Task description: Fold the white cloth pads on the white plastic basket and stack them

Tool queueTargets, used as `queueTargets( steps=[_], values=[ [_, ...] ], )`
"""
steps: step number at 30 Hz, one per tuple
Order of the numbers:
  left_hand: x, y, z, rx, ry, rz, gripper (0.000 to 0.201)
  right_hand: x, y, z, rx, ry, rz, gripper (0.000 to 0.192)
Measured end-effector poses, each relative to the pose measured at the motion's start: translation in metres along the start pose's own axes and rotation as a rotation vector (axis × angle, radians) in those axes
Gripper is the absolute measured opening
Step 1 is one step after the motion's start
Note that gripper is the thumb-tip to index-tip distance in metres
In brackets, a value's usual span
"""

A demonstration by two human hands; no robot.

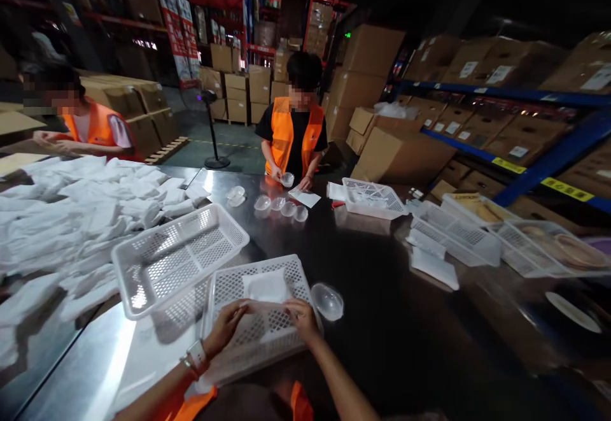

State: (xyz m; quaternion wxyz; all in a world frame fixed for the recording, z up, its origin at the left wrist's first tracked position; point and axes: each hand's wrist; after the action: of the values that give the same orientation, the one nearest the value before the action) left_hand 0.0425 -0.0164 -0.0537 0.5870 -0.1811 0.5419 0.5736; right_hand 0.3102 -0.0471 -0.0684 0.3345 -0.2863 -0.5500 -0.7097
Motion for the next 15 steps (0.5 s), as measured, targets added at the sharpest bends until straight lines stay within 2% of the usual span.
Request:
queueTargets(
  steps=[1,3,6,8,10,12,15],
  values=[
    [-0.004,-0.005,0.002,-0.131,0.091,-0.057,0.058,0.002,-0.005,0.002,-0.066,-0.033,-0.014,0.057],
    [-0.012,-0.014,0.009,-0.316,0.198,-0.127,0.063,0.005,-0.015,0.008,-0.164,-0.099,-0.056,0.065],
    [-0.017,-0.025,0.023,-0.470,0.271,-0.095,0.065,0.010,-0.028,0.020,-0.266,-0.200,-0.140,0.068],
    [-0.014,-0.027,0.029,-0.434,0.284,0.009,0.063,0.014,-0.033,0.025,-0.308,-0.245,-0.211,0.065],
    [-0.007,-0.027,0.031,-0.336,0.291,0.099,0.059,0.017,-0.035,0.029,-0.323,-0.259,-0.270,0.062],
    [0.000,-0.026,0.031,-0.254,0.309,0.147,0.055,0.021,-0.033,0.029,-0.312,-0.239,-0.316,0.058],
    [0.006,-0.026,0.032,-0.214,0.342,0.193,0.051,0.020,-0.028,0.023,-0.279,-0.171,-0.376,0.055]
  ],
)
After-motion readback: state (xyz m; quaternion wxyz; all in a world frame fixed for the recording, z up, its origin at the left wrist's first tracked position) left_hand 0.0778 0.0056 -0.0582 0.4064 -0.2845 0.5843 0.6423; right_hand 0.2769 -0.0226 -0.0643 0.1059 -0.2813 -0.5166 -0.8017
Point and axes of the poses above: each hand's wrist, its own z-axis towards the middle knuckle, its own y-axis out of the back of the hand, x = y × z, and after that the axes turned 9 degrees about -y, right-handed
